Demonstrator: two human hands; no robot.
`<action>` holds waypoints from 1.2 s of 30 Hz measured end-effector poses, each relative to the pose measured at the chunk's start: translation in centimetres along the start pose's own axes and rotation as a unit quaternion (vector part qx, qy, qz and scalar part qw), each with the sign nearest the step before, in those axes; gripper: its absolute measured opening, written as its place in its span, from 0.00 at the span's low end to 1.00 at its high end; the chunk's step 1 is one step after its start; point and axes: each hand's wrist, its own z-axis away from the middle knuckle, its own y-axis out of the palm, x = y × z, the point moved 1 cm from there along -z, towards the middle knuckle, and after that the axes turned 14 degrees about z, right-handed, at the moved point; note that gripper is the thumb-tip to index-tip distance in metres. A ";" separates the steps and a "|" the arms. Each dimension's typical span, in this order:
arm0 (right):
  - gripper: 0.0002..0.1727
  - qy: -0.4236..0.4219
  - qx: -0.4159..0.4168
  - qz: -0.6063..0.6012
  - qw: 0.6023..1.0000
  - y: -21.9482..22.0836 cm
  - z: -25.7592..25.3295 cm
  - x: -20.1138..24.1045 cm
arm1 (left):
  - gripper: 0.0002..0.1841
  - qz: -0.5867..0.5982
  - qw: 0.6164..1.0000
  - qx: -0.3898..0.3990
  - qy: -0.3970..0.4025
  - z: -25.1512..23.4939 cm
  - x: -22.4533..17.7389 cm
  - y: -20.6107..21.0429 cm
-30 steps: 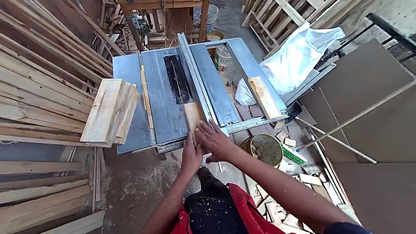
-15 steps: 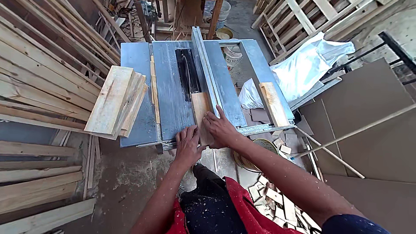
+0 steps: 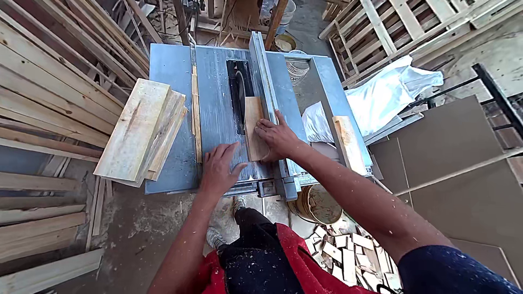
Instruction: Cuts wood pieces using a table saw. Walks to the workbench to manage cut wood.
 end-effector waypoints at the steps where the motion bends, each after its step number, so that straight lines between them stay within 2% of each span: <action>1: 0.70 -0.002 -0.006 0.002 1.000 0.1 -0.9 -0.7 | 0.29 0.015 1.000 -0.013 -0.006 0.4 1.3 -0.7; 4: 0.70 0.004 -0.007 0.007 1.000 0.0 -4.3 -3.2 | 0.19 0.062 0.996 -0.057 -0.017 2.3 5.5 -1.2; 7: 0.70 0.010 0.006 0.012 1.000 -0.6 -8.4 -6.1 | 0.14 0.034 0.994 -0.103 0.019 3.2 6.5 -0.5; 11: 0.69 0.004 0.017 0.007 1.000 -1.2 -13.2 -9.9 | 0.13 -0.026 0.991 -0.126 0.042 3.0 6.2 0.0; 17: 0.65 -0.015 0.009 0.020 1.000 -1.5 -20.4 -15.6 | 0.13 -0.048 0.992 -0.115 -0.010 2.2 9.8 2.3; 20: 0.64 -0.037 0.004 0.031 0.999 -1.5 -24.0 -18.2 | 0.15 -0.049 0.992 -0.111 -0.018 1.8 10.2 2.3; 23: 0.56 -0.072 -0.006 0.053 0.996 -1.8 -26.4 -19.6 | 0.16 -0.050 0.991 -0.126 -0.016 2.0 10.4 2.2; 24: 0.51 -0.076 -0.006 0.059 0.995 -2.2 -26.8 -19.6 | 0.16 -0.052 0.990 -0.127 -0.021 2.1 10.3 2.1; 27: 0.26 -0.042 -0.021 0.055 0.997 -3.6 -27.5 -20.1 | 0.17 -0.061 0.990 -0.126 -0.027 2.2 10.2 2.0; 28: 0.21 -0.017 -0.031 0.040 0.999 -4.0 -27.5 -20.6 | 0.17 -0.065 0.989 -0.127 -0.027 2.1 10.1 2.1; 32: 0.20 0.059 -0.110 -0.047 0.991 -7.0 -24.6 -22.1 | 0.17 -0.082 0.987 -0.132 -0.029 2.5 10.1 2.4; 34: 0.25 0.083 -0.169 -0.084 0.979 -7.8 -20.6 -22.4 | 0.15 -0.081 0.987 -0.141 -0.015 3.0 8.6 1.7; 36: 0.31 0.114 -0.226 -0.111 0.961 -7.5 -14.4 -21.8 | 0.17 -0.065 0.988 -0.142 0.016 3.4 6.3 0.6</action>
